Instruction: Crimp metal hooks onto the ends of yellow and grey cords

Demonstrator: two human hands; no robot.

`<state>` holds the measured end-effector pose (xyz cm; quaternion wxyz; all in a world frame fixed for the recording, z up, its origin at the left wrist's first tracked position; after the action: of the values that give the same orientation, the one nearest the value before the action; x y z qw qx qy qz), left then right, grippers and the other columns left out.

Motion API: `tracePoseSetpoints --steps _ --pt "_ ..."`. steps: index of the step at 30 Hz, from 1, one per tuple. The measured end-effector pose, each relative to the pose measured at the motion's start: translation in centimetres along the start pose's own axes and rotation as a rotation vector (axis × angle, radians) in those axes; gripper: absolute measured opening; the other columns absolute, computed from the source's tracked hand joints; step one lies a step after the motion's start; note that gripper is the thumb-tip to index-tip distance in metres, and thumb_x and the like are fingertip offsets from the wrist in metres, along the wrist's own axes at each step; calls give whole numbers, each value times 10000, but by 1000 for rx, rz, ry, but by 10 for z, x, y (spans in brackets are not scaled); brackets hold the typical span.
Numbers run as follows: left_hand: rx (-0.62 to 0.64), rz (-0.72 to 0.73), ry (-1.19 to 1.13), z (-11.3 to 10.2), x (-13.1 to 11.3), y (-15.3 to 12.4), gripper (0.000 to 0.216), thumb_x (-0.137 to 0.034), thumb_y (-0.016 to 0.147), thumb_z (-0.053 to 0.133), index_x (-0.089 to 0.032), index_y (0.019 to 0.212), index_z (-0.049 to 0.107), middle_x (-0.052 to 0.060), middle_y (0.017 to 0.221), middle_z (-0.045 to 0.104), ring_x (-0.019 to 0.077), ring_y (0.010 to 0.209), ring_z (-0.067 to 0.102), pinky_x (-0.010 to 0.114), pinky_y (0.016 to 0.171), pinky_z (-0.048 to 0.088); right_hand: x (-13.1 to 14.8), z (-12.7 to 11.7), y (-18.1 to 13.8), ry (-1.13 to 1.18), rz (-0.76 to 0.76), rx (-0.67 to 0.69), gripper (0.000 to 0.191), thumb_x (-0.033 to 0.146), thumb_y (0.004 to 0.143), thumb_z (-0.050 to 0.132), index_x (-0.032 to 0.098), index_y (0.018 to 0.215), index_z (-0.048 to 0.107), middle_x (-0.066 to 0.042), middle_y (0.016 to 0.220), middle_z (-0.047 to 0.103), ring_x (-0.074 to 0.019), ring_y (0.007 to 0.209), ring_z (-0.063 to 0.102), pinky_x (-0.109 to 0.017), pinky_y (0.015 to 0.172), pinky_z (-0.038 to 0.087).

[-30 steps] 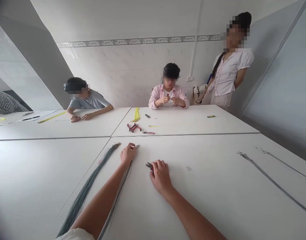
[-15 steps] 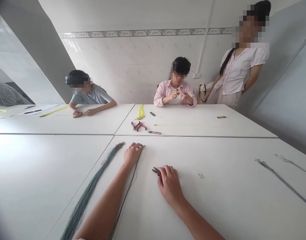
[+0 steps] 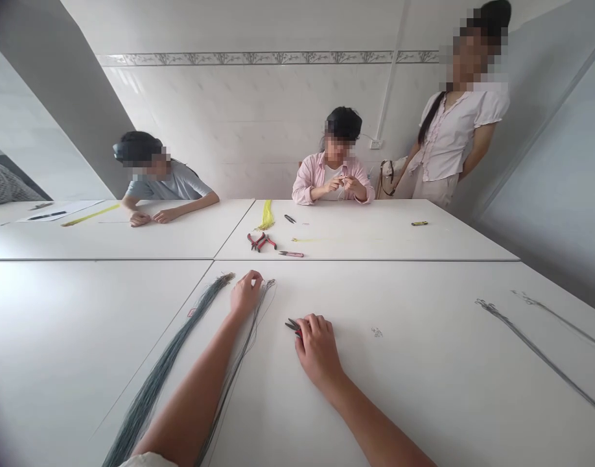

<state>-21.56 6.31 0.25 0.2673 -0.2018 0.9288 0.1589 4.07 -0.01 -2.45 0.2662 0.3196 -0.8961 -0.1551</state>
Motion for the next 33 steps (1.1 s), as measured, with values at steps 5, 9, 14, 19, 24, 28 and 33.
tracePoseSetpoints --steps 5,9,14,19,24,28,33 --pt "-36 -13 -141 -8 1 5 178 -303 961 454 -239 978 619 1 976 774 150 733 668 263 670 424 0 1 0 9 2 -10 293 118 916 560 216 1186 619 -73 1098 646 -239 1006 577 -390 902 438" --pt "-59 14 -233 -19 -3 13 221 -323 921 448 -221 1006 624 11 983 760 124 679 660 251 666 488 -1 1 0 3 19 -8 290 124 915 563 219 1185 609 -70 1089 637 -239 1000 571 -398 905 434" --pt "4 93 -263 -38 -13 22 304 -337 898 466 -220 1107 654 24 1015 749 126 706 685 236 627 516 -4 -1 -1 -57 78 -25 199 171 898 609 218 1092 608 -67 1042 629 -256 984 563 -420 901 425" --pt "75 111 -131 -47 -17 22 217 -301 834 597 -269 998 735 -8 902 765 168 770 687 264 692 485 -4 -1 -1 -43 65 -27 147 141 928 560 226 1042 600 -60 1025 627 -238 970 570 -395 883 429" --pt "86 93 -7 -40 -18 17 139 -241 816 608 -269 851 740 -6 858 776 198 802 675 277 719 455 -5 -3 -1 -36 75 -6 118 164 949 564 221 1043 606 -59 1028 628 -239 973 564 -399 888 426" --pt "34 95 -22 -45 -20 17 119 -230 809 608 -260 834 720 -3 857 769 199 798 675 275 708 453 -4 -4 -1 -25 78 5 122 161 945 568 223 1043 608 -65 1038 627 -246 987 567 -405 895 434" --pt "-134 137 -157 -84 -32 19 145 -288 861 570 -233 902 698 8 905 757 170 868 691 257 779 503 -4 -7 -1 79 87 -8 152 161 987 486 227 1092 575 -67 1069 627 -227 977 595 -404 909 462"
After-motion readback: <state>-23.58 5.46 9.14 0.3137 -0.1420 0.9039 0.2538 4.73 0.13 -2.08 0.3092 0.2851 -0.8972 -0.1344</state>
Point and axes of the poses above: each hand's wrist, its own y-axis towards the middle knuckle, its own z-axis out of the palm, x = y × z, the point moved 4 cm from there along y, towards the middle knuckle
